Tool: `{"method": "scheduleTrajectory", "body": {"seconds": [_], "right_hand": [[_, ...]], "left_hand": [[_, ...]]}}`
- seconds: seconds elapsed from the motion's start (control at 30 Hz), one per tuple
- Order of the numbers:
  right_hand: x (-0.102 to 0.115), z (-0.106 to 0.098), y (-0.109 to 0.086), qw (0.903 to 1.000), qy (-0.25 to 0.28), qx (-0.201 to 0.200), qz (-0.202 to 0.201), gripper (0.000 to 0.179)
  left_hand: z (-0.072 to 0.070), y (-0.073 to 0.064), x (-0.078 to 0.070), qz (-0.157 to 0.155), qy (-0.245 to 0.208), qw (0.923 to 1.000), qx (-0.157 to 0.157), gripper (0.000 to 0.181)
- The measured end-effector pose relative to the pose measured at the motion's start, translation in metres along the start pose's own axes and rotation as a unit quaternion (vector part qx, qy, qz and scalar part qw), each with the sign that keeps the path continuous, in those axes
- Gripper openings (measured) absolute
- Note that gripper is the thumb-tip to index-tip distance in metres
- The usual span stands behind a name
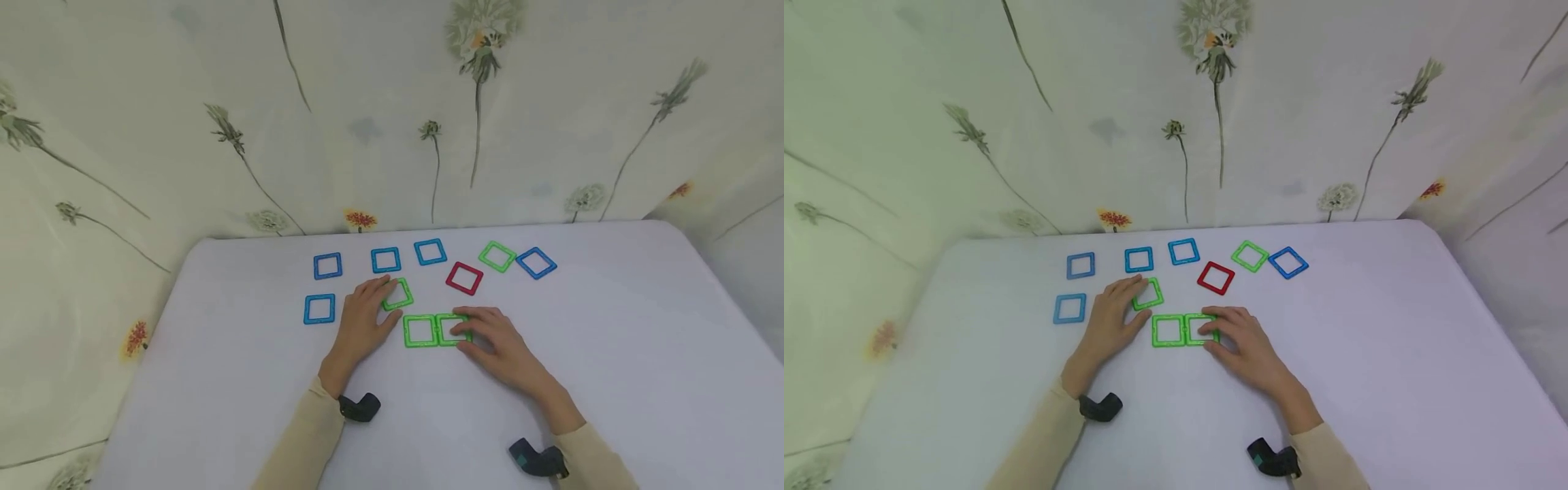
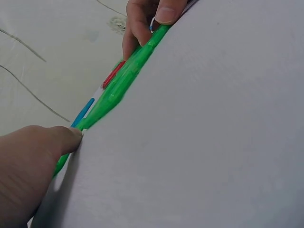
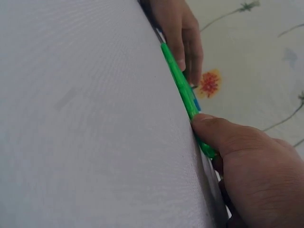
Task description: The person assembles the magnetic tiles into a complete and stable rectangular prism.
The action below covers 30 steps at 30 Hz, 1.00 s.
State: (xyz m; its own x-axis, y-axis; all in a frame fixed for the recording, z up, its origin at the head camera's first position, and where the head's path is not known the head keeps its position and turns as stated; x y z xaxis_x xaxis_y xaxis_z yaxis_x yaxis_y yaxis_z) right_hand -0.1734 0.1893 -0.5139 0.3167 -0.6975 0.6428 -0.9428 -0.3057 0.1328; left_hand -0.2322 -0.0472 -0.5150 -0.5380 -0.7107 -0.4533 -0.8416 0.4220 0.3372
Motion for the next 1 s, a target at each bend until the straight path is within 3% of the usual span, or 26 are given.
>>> {"method": "scheduleTrajectory", "body": {"seconds": [0.33, 0.6, 1.0], "right_hand": [[0.0039, 0.0014, 0.0001, 0.9999, 0.011, 0.004, 0.012, 0.026], [0.0056, 0.0005, 0.0014, 0.9999, 0.009, 0.004, 0.004, 0.026], [0.0053, -0.0019, 0.0005, 1.0000, 0.005, 0.001, 0.001, 0.026]], "left_hand": [[-0.0019, -0.0003, 0.0022, 0.003, 0.005, 1.0000, -0.005, 0.054], [-0.0039, -0.0001, 0.0009, -0.012, -0.008, 0.9999, 0.000, 0.051], [-0.0016, 0.0005, 0.0014, -0.021, -0.033, 0.9991, -0.016, 0.063]]}}
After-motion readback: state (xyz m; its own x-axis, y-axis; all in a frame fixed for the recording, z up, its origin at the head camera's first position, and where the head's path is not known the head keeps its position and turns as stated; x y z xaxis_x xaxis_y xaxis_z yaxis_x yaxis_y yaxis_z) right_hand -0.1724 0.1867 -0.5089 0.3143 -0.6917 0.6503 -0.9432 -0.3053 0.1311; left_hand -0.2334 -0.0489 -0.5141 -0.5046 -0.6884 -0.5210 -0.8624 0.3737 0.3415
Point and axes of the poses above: each hand's wrist, its own y-axis towards the middle knuckle, its own z-axis out of the palm, x = y × z, the point moved 5 cm from there along y, towards the middle knuckle, and after that the axes turned 9 degrees about z, right-handed, at the moved point
